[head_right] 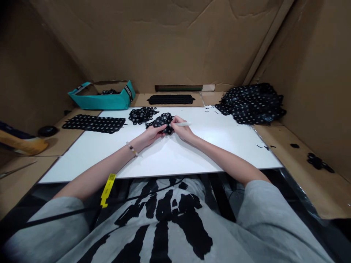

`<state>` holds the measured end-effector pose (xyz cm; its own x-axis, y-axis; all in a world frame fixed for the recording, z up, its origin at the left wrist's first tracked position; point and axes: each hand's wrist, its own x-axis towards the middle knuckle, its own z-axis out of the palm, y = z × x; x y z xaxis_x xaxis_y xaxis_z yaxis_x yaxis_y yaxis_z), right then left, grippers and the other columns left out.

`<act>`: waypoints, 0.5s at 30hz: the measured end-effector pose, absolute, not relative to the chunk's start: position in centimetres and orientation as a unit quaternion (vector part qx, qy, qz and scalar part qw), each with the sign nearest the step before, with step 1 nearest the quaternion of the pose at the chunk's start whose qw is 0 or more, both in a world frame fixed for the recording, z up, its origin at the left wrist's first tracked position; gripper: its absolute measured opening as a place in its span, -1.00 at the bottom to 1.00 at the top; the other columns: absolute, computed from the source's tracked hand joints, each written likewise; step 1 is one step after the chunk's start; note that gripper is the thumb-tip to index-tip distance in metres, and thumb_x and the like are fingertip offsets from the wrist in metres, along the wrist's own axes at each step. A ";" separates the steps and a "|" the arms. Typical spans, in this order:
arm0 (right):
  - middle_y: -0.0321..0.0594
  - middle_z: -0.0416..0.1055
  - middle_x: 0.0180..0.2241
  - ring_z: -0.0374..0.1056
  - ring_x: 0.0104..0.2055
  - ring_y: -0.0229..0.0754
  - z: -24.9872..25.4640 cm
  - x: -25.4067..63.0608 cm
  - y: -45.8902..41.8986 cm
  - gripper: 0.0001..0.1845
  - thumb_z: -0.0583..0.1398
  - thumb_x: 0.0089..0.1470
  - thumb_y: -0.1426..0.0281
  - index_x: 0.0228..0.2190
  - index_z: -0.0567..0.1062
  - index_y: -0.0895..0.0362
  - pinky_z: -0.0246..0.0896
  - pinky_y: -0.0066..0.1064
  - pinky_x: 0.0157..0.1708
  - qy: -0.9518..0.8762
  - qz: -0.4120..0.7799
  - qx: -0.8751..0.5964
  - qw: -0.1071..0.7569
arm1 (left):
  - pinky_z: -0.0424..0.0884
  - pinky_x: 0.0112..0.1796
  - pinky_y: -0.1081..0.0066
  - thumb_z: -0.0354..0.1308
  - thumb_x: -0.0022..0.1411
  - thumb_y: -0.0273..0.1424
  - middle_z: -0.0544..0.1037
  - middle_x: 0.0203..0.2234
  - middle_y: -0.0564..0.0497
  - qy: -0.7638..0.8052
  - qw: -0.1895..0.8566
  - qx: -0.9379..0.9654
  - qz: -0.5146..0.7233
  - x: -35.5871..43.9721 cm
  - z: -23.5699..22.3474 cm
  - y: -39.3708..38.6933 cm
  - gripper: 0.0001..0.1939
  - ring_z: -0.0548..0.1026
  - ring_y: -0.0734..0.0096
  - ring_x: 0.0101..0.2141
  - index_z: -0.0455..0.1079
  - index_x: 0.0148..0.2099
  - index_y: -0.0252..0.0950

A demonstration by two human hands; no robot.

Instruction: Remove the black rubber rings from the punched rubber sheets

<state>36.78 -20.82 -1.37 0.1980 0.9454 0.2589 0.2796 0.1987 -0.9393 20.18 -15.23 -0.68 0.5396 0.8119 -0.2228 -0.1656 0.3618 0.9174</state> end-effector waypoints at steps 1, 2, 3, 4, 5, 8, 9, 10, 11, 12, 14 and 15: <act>-0.38 0.33 -0.54 0.32 -0.46 -0.23 -1.2 36.9 -20.8 -0.82 0.19 0.01 0.27 -0.49 0.30 0.06 0.24 -0.40 -0.42 -0.535 0.333 -0.544 0.554 | 0.39 -0.39 0.43 0.41 0.11 -0.50 0.61 -0.39 -0.09 0.343 0.752 0.460 0.325 20.1 -0.6 -15.2 -0.85 0.48 0.43 -0.42 0.54 -0.27 -0.42; -0.38 0.35 -0.52 0.35 -0.44 -0.23 -1.0 36.9 -20.7 -0.80 0.21 -0.02 0.25 -0.49 0.30 0.06 0.29 -0.38 -0.38 -0.510 0.370 -0.528 0.569 | 0.39 -0.40 0.43 0.41 0.12 -0.46 0.61 -0.38 -0.09 0.336 0.756 0.457 0.326 20.1 -0.6 -15.1 -0.84 0.49 0.42 -0.42 0.54 -0.25 -0.42; -0.37 0.38 -0.50 0.39 -0.40 -0.22 -0.8 37.0 -20.7 -0.78 0.23 -0.04 0.24 -0.49 0.30 0.06 0.34 -0.36 -0.34 -0.482 0.413 -0.508 0.582 | 0.39 -0.40 0.43 0.41 0.13 -0.43 0.61 -0.38 -0.08 0.334 0.758 0.453 0.330 20.0 -0.6 -15.1 -0.82 0.49 0.43 -0.42 0.54 -0.25 -0.41; -0.36 0.41 -0.47 0.42 -0.37 -0.20 -0.6 37.1 -20.7 -0.75 0.26 -0.07 0.23 -0.49 0.30 0.06 0.38 -0.33 -0.29 -0.454 0.455 -0.487 0.591 | 0.39 -0.40 0.43 0.42 0.13 -0.41 0.61 -0.39 -0.07 0.334 0.759 0.447 0.335 20.0 -0.5 -15.1 -0.81 0.48 0.44 -0.43 0.53 -0.25 -0.40; -0.35 0.44 -0.45 0.44 -0.35 -0.19 -0.4 37.2 -20.7 -0.73 0.28 -0.10 0.23 -0.49 0.30 0.07 0.41 -0.31 -0.26 -0.431 0.490 -0.470 0.594 | 0.39 -0.40 0.43 0.42 0.13 -0.39 0.60 -0.41 -0.05 0.334 0.759 0.442 0.342 20.0 -0.5 -15.1 -0.80 0.48 0.46 -0.45 0.52 -0.26 -0.39; -0.34 0.45 -0.46 0.43 -0.35 -0.22 -0.1 37.3 -20.7 -0.71 0.34 -0.17 0.24 -0.51 0.34 0.08 0.44 -0.31 -0.24 -0.419 0.514 -0.461 0.589 | 0.38 -0.44 0.45 0.42 0.13 -0.36 0.56 -0.47 -0.01 0.331 0.752 0.449 0.351 20.1 -0.5 -15.0 -0.78 0.43 0.51 -0.50 0.48 -0.29 -0.38; -0.34 0.43 -0.48 0.40 -0.37 -0.24 -0.1 37.3 -20.7 -0.71 0.36 -0.19 0.26 -0.53 0.35 0.09 0.45 -0.33 -0.26 -0.428 0.503 -0.466 0.589 | 0.37 -0.47 0.46 0.42 0.14 -0.35 0.54 -0.49 0.00 0.333 0.745 0.462 0.348 20.0 -0.6 -14.8 -0.78 0.42 0.52 -0.53 0.47 -0.30 -0.37; -0.34 0.41 -0.50 0.38 -0.39 -0.25 -0.1 37.3 -20.7 -0.71 0.37 -0.21 0.28 -0.56 0.36 0.09 0.45 -0.34 -0.28 -0.439 0.489 -0.471 0.589 | 0.33 -0.52 0.47 0.41 0.15 -0.32 0.51 -0.53 0.01 0.338 0.735 0.480 0.338 19.9 -0.7 -14.6 -0.76 0.39 0.53 -0.56 0.46 -0.32 -0.37; -0.34 0.40 -0.50 0.36 -0.40 -0.26 -0.1 37.3 -20.7 -0.71 0.38 -0.22 0.29 -0.58 0.36 0.10 0.46 -0.35 -0.30 -0.448 0.477 -0.473 0.590 | 0.27 -0.57 0.49 0.41 0.15 -0.29 0.48 -0.58 0.03 0.347 0.724 0.502 0.322 19.8 -0.8 -14.4 -0.74 0.36 0.54 -0.59 0.45 -0.34 -0.36; -0.34 0.39 -0.51 0.35 -0.41 -0.26 -0.1 37.4 -20.7 -0.72 0.38 -0.23 0.30 -0.59 0.37 0.10 0.46 -0.35 -0.32 -0.455 0.468 -0.474 0.590 | 0.20 -0.62 0.50 0.42 0.14 -0.27 0.43 -0.62 0.05 0.355 0.712 0.526 0.301 19.6 -0.9 -14.1 -0.71 0.32 0.55 -0.63 0.43 -0.37 -0.35; -0.33 0.38 -0.51 0.35 -0.42 -0.26 0.0 37.5 -20.6 -0.73 0.37 -0.23 0.32 -0.61 0.37 0.10 0.46 -0.36 -0.34 -0.461 0.463 -0.476 0.588 | 0.08 -0.67 0.51 0.43 0.12 -0.24 0.37 -0.67 0.08 0.361 0.692 0.568 0.262 19.2 -1.1 -13.6 -0.68 0.26 0.57 -0.67 0.40 -0.40 -0.33; -0.32 0.39 -0.51 0.35 -0.42 -0.26 0.0 37.6 -20.5 -0.74 0.37 -0.23 0.33 -0.61 0.37 0.10 0.45 -0.37 -0.34 -0.461 0.463 -0.478 0.587 | 0.04 -0.69 0.52 0.43 0.11 -0.24 0.35 -0.68 0.09 0.362 0.684 0.583 0.249 19.1 -1.2 -13.4 -0.67 0.24 0.59 -0.68 0.39 -0.41 -0.33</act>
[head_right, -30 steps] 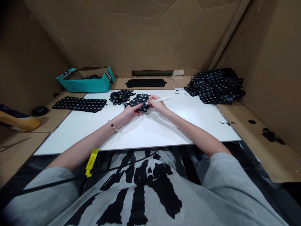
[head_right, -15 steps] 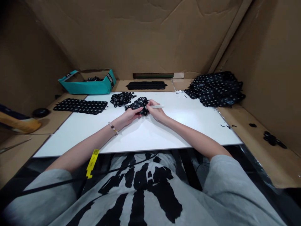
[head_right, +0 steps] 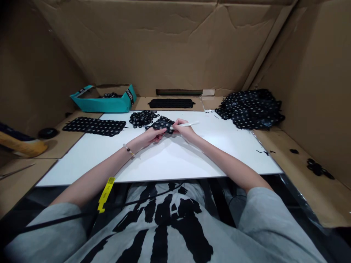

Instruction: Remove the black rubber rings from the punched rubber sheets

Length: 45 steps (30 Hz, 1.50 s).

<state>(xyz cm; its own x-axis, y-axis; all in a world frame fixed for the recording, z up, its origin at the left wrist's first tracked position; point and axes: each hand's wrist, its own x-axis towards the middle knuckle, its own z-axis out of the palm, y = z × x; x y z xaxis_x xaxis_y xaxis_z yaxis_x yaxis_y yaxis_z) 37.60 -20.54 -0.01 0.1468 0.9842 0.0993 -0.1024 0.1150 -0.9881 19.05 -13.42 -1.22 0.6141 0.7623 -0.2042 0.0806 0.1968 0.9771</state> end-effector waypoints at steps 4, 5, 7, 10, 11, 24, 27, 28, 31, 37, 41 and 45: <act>-0.32 0.39 -0.50 0.37 -0.42 -0.27 0.0 37.8 -20.3 -0.76 0.35 -0.20 0.34 -0.60 0.37 0.11 0.42 -0.39 -0.34 -0.468 0.455 -0.490 0.578 | -0.04 -0.70 0.54 0.42 0.13 -0.30 0.30 -0.68 0.12 0.378 0.660 0.597 0.255 18.9 -1.3 -13.4 -0.65 0.17 0.64 -0.70 0.29 -0.45 -0.30; -0.32 0.40 -0.51 0.37 -0.42 -0.26 0.0 37.9 -20.3 -0.76 0.34 -0.19 0.34 -0.60 0.37 0.11 0.41 -0.40 -0.35 -0.471 0.453 -0.492 0.576 | -0.06 -0.69 0.55 0.41 0.14 -0.32 0.29 -0.68 0.13 0.383 0.659 0.594 0.259 19.0 -1.2 -13.5 -0.64 0.15 0.65 -0.71 0.27 -0.46 -0.29; -0.33 0.40 -0.52 0.37 -0.44 -0.26 -0.1 37.8 -20.2 -0.79 0.32 -0.17 0.34 -0.59 0.37 0.10 0.37 -0.40 -0.36 -0.479 0.446 -0.495 0.572 | -0.08 -0.69 0.55 0.40 0.15 -0.35 0.26 -0.68 0.15 0.388 0.662 0.583 0.266 19.1 -1.1 -13.7 -0.64 0.12 0.66 -0.71 0.25 -0.46 -0.29; -0.33 0.40 -0.55 0.34 -0.47 -0.26 -0.1 37.6 -20.3 -0.83 0.28 -0.13 0.34 -0.57 0.36 0.09 0.29 -0.41 -0.39 -0.500 0.417 -0.513 0.560 | -0.09 -0.68 0.55 0.41 0.13 -0.37 0.26 -0.68 0.15 0.391 0.670 0.566 0.280 19.3 -0.9 -13.9 -0.65 0.12 0.67 -0.70 0.26 -0.46 -0.30; -0.34 0.40 -0.56 0.34 -0.48 -0.25 -0.2 37.4 -20.4 -0.84 0.26 -0.11 0.34 -0.56 0.35 0.09 0.26 -0.41 -0.40 -0.512 0.401 -0.521 0.553 | -0.08 -0.67 0.55 0.42 0.12 -0.37 0.26 -0.67 0.15 0.392 0.672 0.560 0.284 19.3 -0.9 -14.0 -0.65 0.12 0.67 -0.69 0.27 -0.47 -0.31; -0.34 0.43 -0.47 0.42 -0.33 -0.18 -0.3 37.3 -20.4 -0.70 0.30 -0.12 0.23 -0.50 0.27 0.05 0.36 -0.31 -0.23 -0.432 0.504 -0.475 0.578 | -0.06 -0.68 0.53 0.48 0.03 -0.26 0.33 -0.65 0.09 0.344 0.689 0.561 0.303 19.2 -1.0 -13.7 -0.63 0.16 0.65 -0.68 0.34 -0.44 -0.31; -0.35 0.45 -0.42 0.44 -0.29 -0.19 0.0 37.7 -20.3 -0.59 0.36 -0.16 0.17 -0.44 0.25 0.04 0.39 -0.32 -0.21 -0.367 0.571 -0.416 0.606 | 0.03 -0.68 0.49 0.43 0.09 -0.20 0.37 -0.64 0.05 0.347 0.654 0.592 0.318 19.4 -1.3 -14.1 -0.63 0.22 0.58 -0.67 0.36 -0.47 -0.32; -0.37 0.44 -0.43 0.42 -0.30 -0.21 0.0 37.6 -20.3 -0.59 0.37 -0.16 0.16 -0.42 0.27 0.04 0.39 -0.35 -0.23 -0.365 0.568 -0.416 0.609 | 0.06 -0.67 0.48 0.42 0.11 -0.20 0.37 -0.65 0.04 0.353 0.638 0.607 0.314 19.5 -1.4 -14.2 -0.63 0.24 0.57 -0.67 0.36 -0.49 -0.32; -0.42 0.39 -0.45 0.37 -0.37 -0.28 -0.2 37.3 -20.4 -0.61 0.38 -0.15 0.15 -0.39 0.34 0.05 0.33 -0.44 -0.32 -0.374 0.546 -0.437 0.609 | 0.11 -0.64 0.47 0.42 0.11 -0.23 0.35 -0.70 0.05 0.370 0.602 0.642 0.298 19.6 -1.6 -14.7 -0.61 0.25 0.55 -0.66 0.36 -0.55 -0.33; -0.40 0.35 -0.47 0.30 -0.37 -0.29 -0.1 36.8 -20.4 -0.69 0.32 -0.16 0.20 -0.50 0.33 0.08 0.26 -0.47 -0.34 -0.392 0.478 -0.478 0.624 | 0.25 -0.56 0.48 0.42 0.13 -0.21 0.51 -0.53 -0.01 0.335 0.754 0.464 0.323 19.9 -0.5 -15.0 -0.69 0.37 0.51 -0.57 0.47 -0.32 -0.34; -0.38 0.33 -0.46 0.27 -0.35 -0.27 0.0 36.8 -20.5 -0.75 0.28 -0.14 0.22 -0.52 0.35 0.09 0.24 -0.46 -0.36 -0.422 0.430 -0.501 0.621 | 0.27 -0.52 0.49 0.41 0.15 -0.34 0.51 -0.51 0.02 0.339 0.782 0.385 0.353 20.3 0.0 -15.4 -0.78 0.37 0.55 -0.55 0.46 -0.32 -0.35; -0.37 0.31 -0.48 0.25 -0.38 -0.25 0.0 36.5 -20.8 -0.77 0.25 -0.12 0.21 -0.50 0.37 0.07 0.23 -0.44 -0.41 -0.435 0.406 -0.532 0.603 | 0.23 -0.51 0.50 0.46 0.07 -0.42 0.46 -0.58 0.06 0.347 0.756 0.416 0.368 20.5 -0.1 -15.7 -0.75 0.34 0.58 -0.56 0.42 -0.40 -0.38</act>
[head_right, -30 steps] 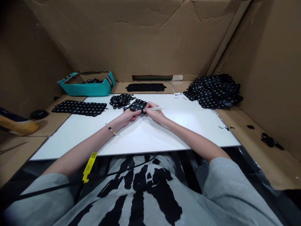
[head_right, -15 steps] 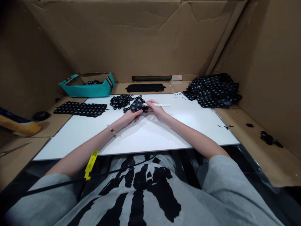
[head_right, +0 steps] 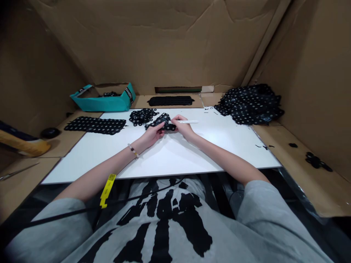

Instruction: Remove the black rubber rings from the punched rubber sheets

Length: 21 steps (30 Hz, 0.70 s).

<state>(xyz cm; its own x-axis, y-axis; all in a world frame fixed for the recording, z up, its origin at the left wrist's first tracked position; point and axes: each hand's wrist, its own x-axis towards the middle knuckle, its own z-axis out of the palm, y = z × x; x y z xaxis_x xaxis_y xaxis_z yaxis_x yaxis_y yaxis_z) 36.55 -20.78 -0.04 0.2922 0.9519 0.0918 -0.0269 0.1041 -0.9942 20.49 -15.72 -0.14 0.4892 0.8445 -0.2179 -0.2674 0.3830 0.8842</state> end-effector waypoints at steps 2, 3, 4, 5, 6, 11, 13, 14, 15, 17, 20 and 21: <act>-0.36 0.31 -0.48 0.24 -0.39 -0.25 -0.1 36.3 -20.9 -0.76 0.25 -0.11 0.19 -0.50 0.37 0.07 0.23 -0.44 -0.43 -0.447 0.402 -0.538 0.591 | 0.23 -0.50 0.50 0.46 0.07 -0.43 0.46 -0.59 0.07 0.355 0.749 0.416 0.375 20.5 -0.2 -15.7 -0.74 0.33 0.59 -0.57 0.41 -0.42 -0.38; -0.35 0.31 -0.48 0.24 -0.39 -0.25 -0.1 36.2 -21.0 -0.76 0.25 -0.11 0.18 -0.50 0.37 0.07 0.23 -0.45 -0.43 -0.452 0.399 -0.539 0.588 | 0.24 -0.49 0.50 0.45 0.08 -0.43 0.46 -0.59 0.06 0.356 0.749 0.413 0.377 20.5 -0.2 -15.7 -0.75 0.33 0.58 -0.57 0.41 -0.42 -0.38; -0.35 0.32 -0.48 0.24 -0.39 -0.25 -0.1 36.2 -21.0 -0.76 0.25 -0.10 0.17 -0.49 0.38 0.07 0.24 -0.45 -0.43 -0.456 0.396 -0.538 0.588 | 0.25 -0.49 0.49 0.44 0.09 -0.43 0.47 -0.58 0.06 0.354 0.751 0.409 0.378 20.5 -0.1 -15.7 -0.76 0.33 0.58 -0.56 0.42 -0.42 -0.38; -0.35 0.32 -0.47 0.24 -0.39 -0.25 -0.2 36.1 -21.0 -0.75 0.25 -0.10 0.17 -0.49 0.38 0.07 0.24 -0.45 -0.43 -0.458 0.392 -0.537 0.590 | 0.25 -0.49 0.49 0.43 0.10 -0.44 0.48 -0.58 0.05 0.352 0.754 0.404 0.379 20.5 -0.1 -15.7 -0.78 0.33 0.57 -0.56 0.42 -0.41 -0.38; -0.35 0.32 -0.47 0.24 -0.39 -0.25 -0.2 36.1 -21.0 -0.75 0.24 -0.10 0.17 -0.49 0.38 0.07 0.24 -0.45 -0.43 -0.458 0.388 -0.535 0.594 | 0.26 -0.49 0.49 0.42 0.11 -0.45 0.48 -0.57 0.05 0.350 0.757 0.401 0.379 20.5 -0.1 -15.6 -0.79 0.34 0.57 -0.56 0.43 -0.40 -0.39; -0.34 0.33 -0.45 0.27 -0.37 -0.24 -0.1 36.2 -20.9 -0.75 0.23 -0.10 0.16 -0.49 0.37 0.06 0.27 -0.44 -0.41 -0.447 0.388 -0.532 0.606 | 0.26 -0.49 0.48 0.42 0.10 -0.47 0.45 -0.59 0.06 0.360 0.749 0.397 0.389 20.6 -0.2 -15.7 -0.77 0.32 0.56 -0.56 0.40 -0.42 -0.37; -0.35 0.34 -0.44 0.27 -0.38 -0.24 0.0 36.3 -20.9 -0.74 0.23 -0.11 0.14 -0.47 0.38 0.06 0.28 -0.44 -0.43 -0.442 0.384 -0.538 0.607 | 0.27 -0.48 0.47 0.44 0.08 -0.45 0.45 -0.58 0.06 0.364 0.741 0.406 0.392 20.6 -0.2 -15.8 -0.77 0.32 0.55 -0.56 0.41 -0.41 -0.37; -0.35 0.34 -0.44 0.27 -0.39 -0.25 0.0 36.3 -20.9 -0.73 0.24 -0.11 0.13 -0.46 0.39 0.06 0.27 -0.44 -0.44 -0.442 0.382 -0.541 0.605 | 0.28 -0.48 0.47 0.44 0.08 -0.45 0.45 -0.58 0.06 0.364 0.738 0.410 0.394 20.6 -0.2 -15.8 -0.77 0.33 0.55 -0.56 0.41 -0.41 -0.37; -0.36 0.34 -0.45 0.28 -0.40 -0.25 0.0 36.3 -20.9 -0.72 0.25 -0.11 0.13 -0.45 0.40 0.06 0.27 -0.45 -0.45 -0.443 0.383 -0.545 0.600 | 0.28 -0.47 0.47 0.44 0.07 -0.44 0.46 -0.58 0.06 0.363 0.735 0.415 0.395 20.6 -0.3 -15.9 -0.77 0.33 0.55 -0.55 0.41 -0.41 -0.36; -0.36 0.34 -0.46 0.27 -0.42 -0.26 -0.1 36.3 -20.9 -0.71 0.26 -0.11 0.12 -0.43 0.42 0.06 0.26 -0.45 -0.47 -0.448 0.386 -0.551 0.589 | 0.29 -0.46 0.47 0.44 0.07 -0.44 0.47 -0.57 0.07 0.361 0.732 0.422 0.395 20.6 -0.3 -15.9 -0.76 0.33 0.55 -0.55 0.41 -0.42 -0.36; -0.37 0.34 -0.46 0.26 -0.45 -0.28 -0.3 36.3 -20.8 -0.72 0.27 -0.11 0.14 -0.43 0.41 0.06 0.26 -0.45 -0.49 -0.450 0.394 -0.558 0.575 | 0.28 -0.45 0.46 0.44 0.06 -0.44 0.49 -0.55 0.06 0.356 0.733 0.427 0.392 20.6 -0.3 -15.9 -0.77 0.33 0.56 -0.54 0.42 -0.41 -0.37; -0.37 0.34 -0.46 0.26 -0.45 -0.28 -0.3 36.3 -20.8 -0.72 0.28 -0.11 0.14 -0.43 0.41 0.06 0.27 -0.44 -0.48 -0.446 0.398 -0.557 0.576 | 0.28 -0.45 0.46 0.44 0.05 -0.44 0.49 -0.55 0.06 0.354 0.733 0.428 0.392 20.5 -0.4 -15.9 -0.78 0.33 0.56 -0.54 0.43 -0.40 -0.37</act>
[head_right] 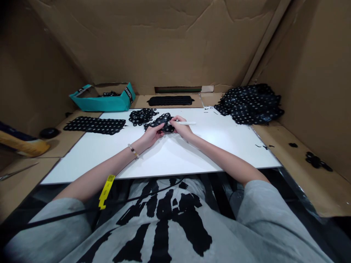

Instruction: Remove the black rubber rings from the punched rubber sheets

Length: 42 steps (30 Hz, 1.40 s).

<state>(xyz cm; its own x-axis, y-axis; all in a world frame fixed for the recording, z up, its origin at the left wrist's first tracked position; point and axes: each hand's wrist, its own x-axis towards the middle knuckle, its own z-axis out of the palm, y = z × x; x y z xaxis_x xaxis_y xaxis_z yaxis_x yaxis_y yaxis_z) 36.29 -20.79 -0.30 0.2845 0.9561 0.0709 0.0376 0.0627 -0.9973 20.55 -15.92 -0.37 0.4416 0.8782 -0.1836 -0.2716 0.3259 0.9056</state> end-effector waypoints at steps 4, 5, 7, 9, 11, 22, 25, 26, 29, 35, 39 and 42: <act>-0.39 0.31 -0.46 0.28 -0.44 -0.28 -0.4 36.4 -20.5 -0.72 0.28 -0.13 0.16 -0.44 0.37 0.05 0.29 -0.44 -0.46 -0.426 0.428 -0.535 0.591 | 0.28 -0.45 0.46 0.44 0.06 -0.43 0.48 -0.56 0.06 0.354 0.730 0.435 0.390 20.5 -0.5 -15.9 -0.77 0.33 0.54 -0.53 0.42 -0.42 -0.37; -0.40 0.30 -0.47 0.28 -0.44 -0.28 -0.4 36.5 -20.4 -0.72 0.28 -0.13 0.16 -0.45 0.35 0.05 0.28 -0.44 -0.46 -0.425 0.432 -0.531 0.592 | 0.28 -0.45 0.46 0.44 0.06 -0.43 0.47 -0.57 0.06 0.355 0.729 0.436 0.389 20.6 -0.5 -15.9 -0.76 0.33 0.54 -0.53 0.41 -0.42 -0.36; -0.40 0.29 -0.49 0.27 -0.45 -0.28 -0.5 36.6 -20.3 -0.72 0.28 -0.14 0.17 -0.47 0.34 0.05 0.26 -0.45 -0.47 -0.427 0.432 -0.529 0.592 | 0.28 -0.46 0.45 0.45 0.05 -0.42 0.46 -0.57 0.06 0.356 0.729 0.438 0.388 20.6 -0.6 -15.8 -0.74 0.34 0.53 -0.53 0.40 -0.43 -0.36; -0.39 0.29 -0.49 0.25 -0.46 -0.27 -0.7 36.6 -20.2 -0.74 0.27 -0.12 0.17 -0.47 0.35 0.05 0.23 -0.45 -0.48 -0.434 0.423 -0.531 0.592 | 0.27 -0.46 0.45 0.47 0.04 -0.41 0.45 -0.58 0.06 0.356 0.728 0.439 0.389 20.5 -0.6 -15.8 -0.72 0.34 0.53 -0.53 0.39 -0.44 -0.36; -0.39 0.29 -0.50 0.24 -0.47 -0.26 -1.1 36.6 -20.2 -0.76 0.25 -0.08 0.17 -0.45 0.36 0.05 0.20 -0.44 -0.48 -0.450 0.401 -0.537 0.590 | 0.27 -0.46 0.45 0.47 0.02 -0.41 0.46 -0.57 0.05 0.350 0.731 0.439 0.388 20.5 -0.7 -15.8 -0.73 0.34 0.53 -0.53 0.41 -0.43 -0.37; -0.35 0.30 -0.49 0.21 -0.40 -0.21 -1.8 36.6 -20.5 -0.80 0.17 0.07 0.20 -0.45 0.34 0.05 0.08 -0.41 -0.43 -0.547 0.277 -0.561 0.556 | 0.32 -0.47 0.49 0.49 -0.01 -0.44 0.54 -0.49 0.02 0.335 0.742 0.462 0.353 20.3 -0.3 -15.7 -0.75 0.38 0.54 -0.52 0.51 -0.30 -0.39; -0.36 0.28 -0.49 0.20 -0.45 -0.23 -1.7 36.9 -20.1 -0.77 0.20 0.03 0.17 -0.46 0.32 0.04 0.11 -0.42 -0.47 -0.502 0.338 -0.542 0.584 | 0.28 -0.53 0.48 0.47 0.05 -0.38 0.49 -0.56 0.02 0.360 0.718 0.503 0.320 19.9 -0.1 -15.0 -0.75 0.37 0.53 -0.57 0.49 -0.33 -0.40; -0.36 0.28 -0.49 0.20 -0.45 -0.24 -1.6 37.1 -20.0 -0.77 0.21 0.02 0.17 -0.46 0.33 0.04 0.12 -0.42 -0.48 -0.492 0.348 -0.537 0.590 | 0.26 -0.56 0.48 0.46 0.07 -0.37 0.46 -0.59 0.03 0.367 0.705 0.523 0.308 19.8 -0.1 -14.8 -0.75 0.35 0.54 -0.59 0.47 -0.36 -0.40; -0.36 0.30 -0.47 0.22 -0.44 -0.24 -1.1 37.4 -19.9 -0.75 0.25 -0.04 0.18 -0.48 0.34 0.05 0.15 -0.42 -0.47 -0.469 0.366 -0.535 0.600 | 0.16 -0.63 0.48 0.40 0.16 -0.34 0.38 -0.67 0.05 0.377 0.674 0.567 0.287 19.5 -0.2 -14.3 -0.70 0.29 0.56 -0.66 0.39 -0.46 -0.37; -0.36 0.31 -0.47 0.25 -0.37 -0.24 -0.1 37.3 -20.5 -0.72 0.29 -0.16 0.19 -0.52 0.34 0.07 0.23 -0.41 -0.37 -0.422 0.452 -0.512 0.597 | 0.07 -0.65 0.51 0.37 0.21 -0.29 0.36 -0.67 0.05 0.399 0.664 0.546 0.319 19.5 -1.0 -13.9 -0.64 0.27 0.60 -0.68 0.34 -0.49 -0.36; -0.33 0.31 -0.50 0.21 -0.38 -0.23 0.1 36.7 -20.6 -0.77 0.28 -0.18 0.21 -0.55 0.38 0.08 0.19 -0.40 -0.39 -0.458 0.405 -0.538 0.580 | 0.12 -0.63 0.52 0.41 0.15 -0.29 0.36 -0.64 0.07 0.385 0.675 0.535 0.333 19.5 -1.1 -14.0 -0.65 0.26 0.61 -0.66 0.35 -0.47 -0.36; -0.33 0.31 -0.50 0.20 -0.39 -0.22 0.0 36.5 -20.7 -0.77 0.26 -0.14 0.19 -0.55 0.38 0.07 0.19 -0.39 -0.39 -0.475 0.389 -0.541 0.575 | 0.13 -0.62 0.51 0.43 0.12 -0.29 0.35 -0.64 0.09 0.387 0.677 0.529 0.335 19.5 -1.0 -14.2 -0.65 0.25 0.61 -0.66 0.35 -0.47 -0.36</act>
